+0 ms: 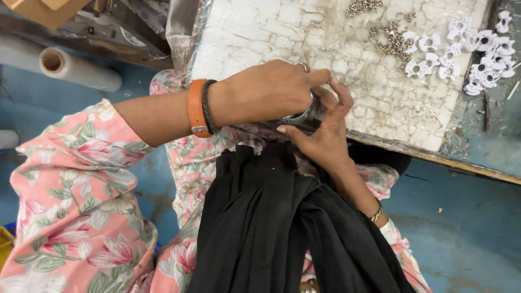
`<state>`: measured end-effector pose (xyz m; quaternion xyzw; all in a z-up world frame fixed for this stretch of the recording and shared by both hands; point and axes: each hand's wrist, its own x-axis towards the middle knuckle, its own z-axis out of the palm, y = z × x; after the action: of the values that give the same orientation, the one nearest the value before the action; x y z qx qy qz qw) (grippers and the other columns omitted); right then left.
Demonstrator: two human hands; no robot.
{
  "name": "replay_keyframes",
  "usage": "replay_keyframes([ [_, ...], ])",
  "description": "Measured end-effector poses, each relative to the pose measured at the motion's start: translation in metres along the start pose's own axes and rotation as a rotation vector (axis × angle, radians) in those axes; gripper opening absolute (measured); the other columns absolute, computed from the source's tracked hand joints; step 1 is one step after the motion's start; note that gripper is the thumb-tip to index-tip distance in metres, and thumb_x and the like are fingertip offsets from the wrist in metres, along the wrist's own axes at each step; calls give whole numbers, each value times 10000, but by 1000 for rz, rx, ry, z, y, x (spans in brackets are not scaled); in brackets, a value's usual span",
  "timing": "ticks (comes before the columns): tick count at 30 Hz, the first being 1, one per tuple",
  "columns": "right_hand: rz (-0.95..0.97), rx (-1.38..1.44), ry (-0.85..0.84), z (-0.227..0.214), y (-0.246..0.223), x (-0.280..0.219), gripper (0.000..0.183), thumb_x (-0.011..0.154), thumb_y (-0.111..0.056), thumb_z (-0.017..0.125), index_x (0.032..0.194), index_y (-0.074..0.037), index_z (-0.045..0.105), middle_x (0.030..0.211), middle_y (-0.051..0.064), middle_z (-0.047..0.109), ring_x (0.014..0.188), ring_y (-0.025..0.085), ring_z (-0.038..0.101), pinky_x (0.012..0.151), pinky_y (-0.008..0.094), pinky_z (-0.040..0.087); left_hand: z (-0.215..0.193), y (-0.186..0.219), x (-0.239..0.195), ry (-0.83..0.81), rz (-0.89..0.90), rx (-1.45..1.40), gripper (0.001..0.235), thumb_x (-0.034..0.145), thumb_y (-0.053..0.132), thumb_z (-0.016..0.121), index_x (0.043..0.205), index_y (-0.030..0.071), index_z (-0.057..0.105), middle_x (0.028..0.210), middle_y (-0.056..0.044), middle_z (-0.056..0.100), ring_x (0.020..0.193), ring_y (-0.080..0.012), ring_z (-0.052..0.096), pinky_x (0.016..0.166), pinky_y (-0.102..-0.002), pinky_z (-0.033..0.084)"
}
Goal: The person assembles small cylindrical electronic components by inserting white plastic pieces and securing them with screws using a green electric screwdriver. They handle multiple units one at a time, placing finished items on the table.
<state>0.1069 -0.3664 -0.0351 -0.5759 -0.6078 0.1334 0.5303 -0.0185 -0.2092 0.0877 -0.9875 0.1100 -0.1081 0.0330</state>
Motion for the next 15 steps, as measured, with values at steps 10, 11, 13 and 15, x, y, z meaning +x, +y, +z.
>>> replay_keyframes([
  [10, -215, -580, -123, -35, -43, 19, 383, 764, -361, 939, 1017, -106, 807, 1357, 223, 484, 1353, 451, 398, 1143, 557, 392, 12, -3, -4, 66, 3, -76, 159, 751, 127, 710, 656, 15, 647, 1115, -153, 602, 686, -300, 662, 598, -438, 538],
  [11, -197, -598, -138, -34, -47, 20, 379, 768, -349, 934, 1029, -108, 803, 1372, 222, 478, 1368, 452, 389, 1150, 555, 389, 13, -3, -4, 59, -3, -70, 161, 744, 127, 711, 651, 12, 647, 1112, -159, 602, 685, -301, 662, 600, -437, 540],
  [13, -163, -633, -166, -32, -55, 24, 372, 775, -326, 924, 1052, -112, 795, 1402, 221, 465, 1400, 455, 370, 1164, 552, 385, 14, -3, -5, 54, -8, -55, 158, 748, 128, 714, 663, 10, 653, 1110, -163, 603, 684, -302, 662, 603, -437, 541],
  [15, -145, -661, -172, -29, -59, 27, 354, 776, -289, 912, 1053, -106, 790, 1401, 220, 475, 1381, 452, 393, 1149, 552, 396, 16, -3, -7, 63, -10, -54, 155, 753, 128, 717, 671, 9, 658, 1103, -165, 607, 689, -302, 664, 605, -434, 541],
])
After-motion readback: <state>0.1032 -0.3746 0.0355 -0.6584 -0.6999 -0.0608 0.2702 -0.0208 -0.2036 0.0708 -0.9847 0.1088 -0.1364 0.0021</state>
